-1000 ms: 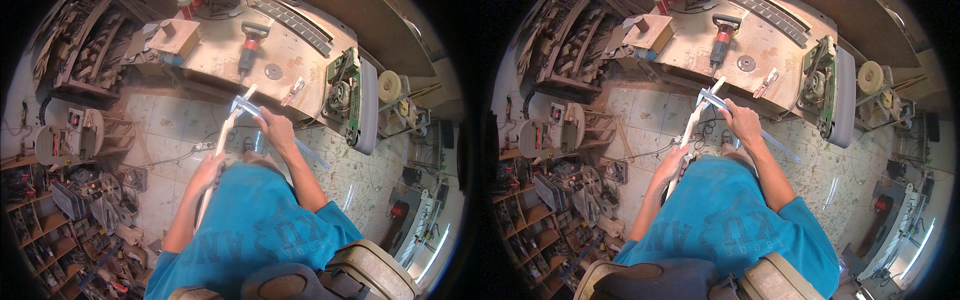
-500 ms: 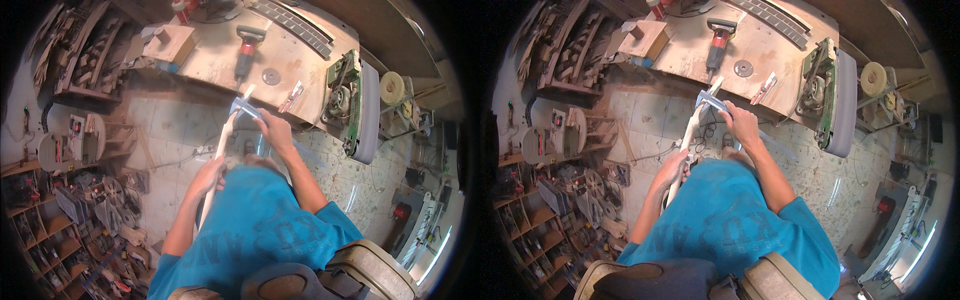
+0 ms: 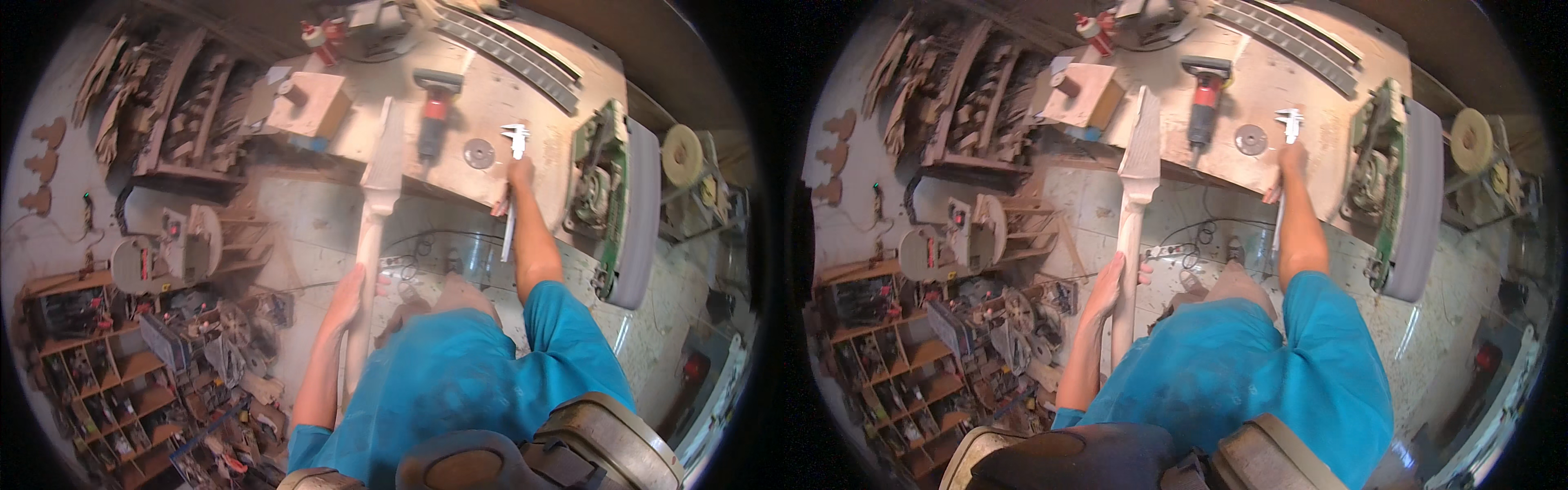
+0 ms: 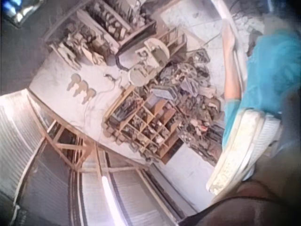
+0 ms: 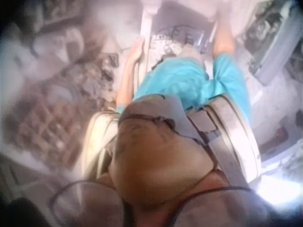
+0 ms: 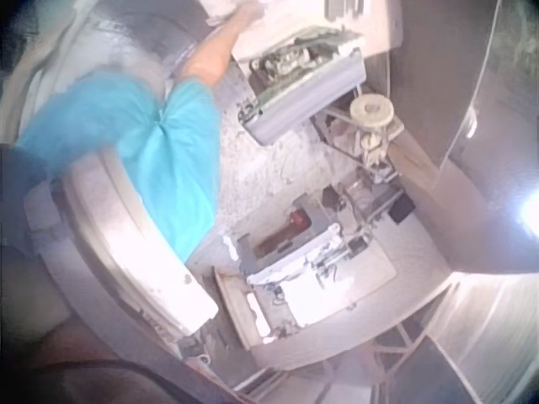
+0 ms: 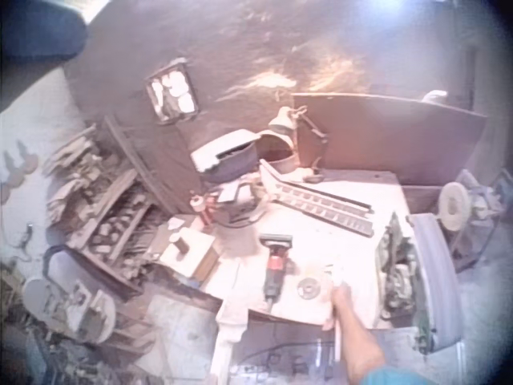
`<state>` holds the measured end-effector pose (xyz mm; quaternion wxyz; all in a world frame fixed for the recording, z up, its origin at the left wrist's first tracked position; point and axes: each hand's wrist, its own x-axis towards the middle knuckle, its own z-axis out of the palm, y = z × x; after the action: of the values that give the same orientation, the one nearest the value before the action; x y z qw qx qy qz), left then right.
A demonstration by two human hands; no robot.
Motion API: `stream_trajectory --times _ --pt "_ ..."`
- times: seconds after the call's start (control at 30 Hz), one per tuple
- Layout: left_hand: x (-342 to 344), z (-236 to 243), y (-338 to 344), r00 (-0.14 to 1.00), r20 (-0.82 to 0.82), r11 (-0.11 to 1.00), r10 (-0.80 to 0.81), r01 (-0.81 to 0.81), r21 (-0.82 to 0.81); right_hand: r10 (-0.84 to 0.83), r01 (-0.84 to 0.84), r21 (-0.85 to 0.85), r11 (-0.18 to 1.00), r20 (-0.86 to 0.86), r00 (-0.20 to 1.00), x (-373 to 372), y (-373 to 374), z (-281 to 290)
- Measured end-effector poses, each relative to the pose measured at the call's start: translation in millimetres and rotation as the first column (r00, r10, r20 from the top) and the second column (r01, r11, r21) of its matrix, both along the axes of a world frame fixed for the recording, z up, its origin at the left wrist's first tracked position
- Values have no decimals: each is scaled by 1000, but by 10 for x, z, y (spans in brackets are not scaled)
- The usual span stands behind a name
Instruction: The person shapes a wooden guitar neck by using a belt sander and checks the thickness with a caliper.
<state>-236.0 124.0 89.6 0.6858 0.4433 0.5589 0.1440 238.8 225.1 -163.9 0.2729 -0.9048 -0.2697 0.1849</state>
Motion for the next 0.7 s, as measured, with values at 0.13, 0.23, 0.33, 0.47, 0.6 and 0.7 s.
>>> stream_trajectory --times 0.13,0.23,0.33,0.47,0.6,0.7 --pt "63 83 275 997 75 997 30 -36 75 9 -9 -4 1000 115 993 -5 119 339" --pt "121 159 474 991 125 984 40 -61 165 76 -84 206 975 48 996 -345 -88 903" --pt "262 217 776 979 202 964 -1 -53 261 244 -173 402 899 -134 960 -802 -541 1193" --pt "324 323 993 928 369 920 -55 -97 380 598 -304 540 785 -533 598 -2114 -1578 2422" --pt "848 556 979 683 726 920 -76 -233 315 722 -483 575 660 -663 197 -2862 -2526 2767" --pt "1199 628 584 477 879 957 6 -257 132 759 -551 522 651 -465 456 -3125 -2967 2642"
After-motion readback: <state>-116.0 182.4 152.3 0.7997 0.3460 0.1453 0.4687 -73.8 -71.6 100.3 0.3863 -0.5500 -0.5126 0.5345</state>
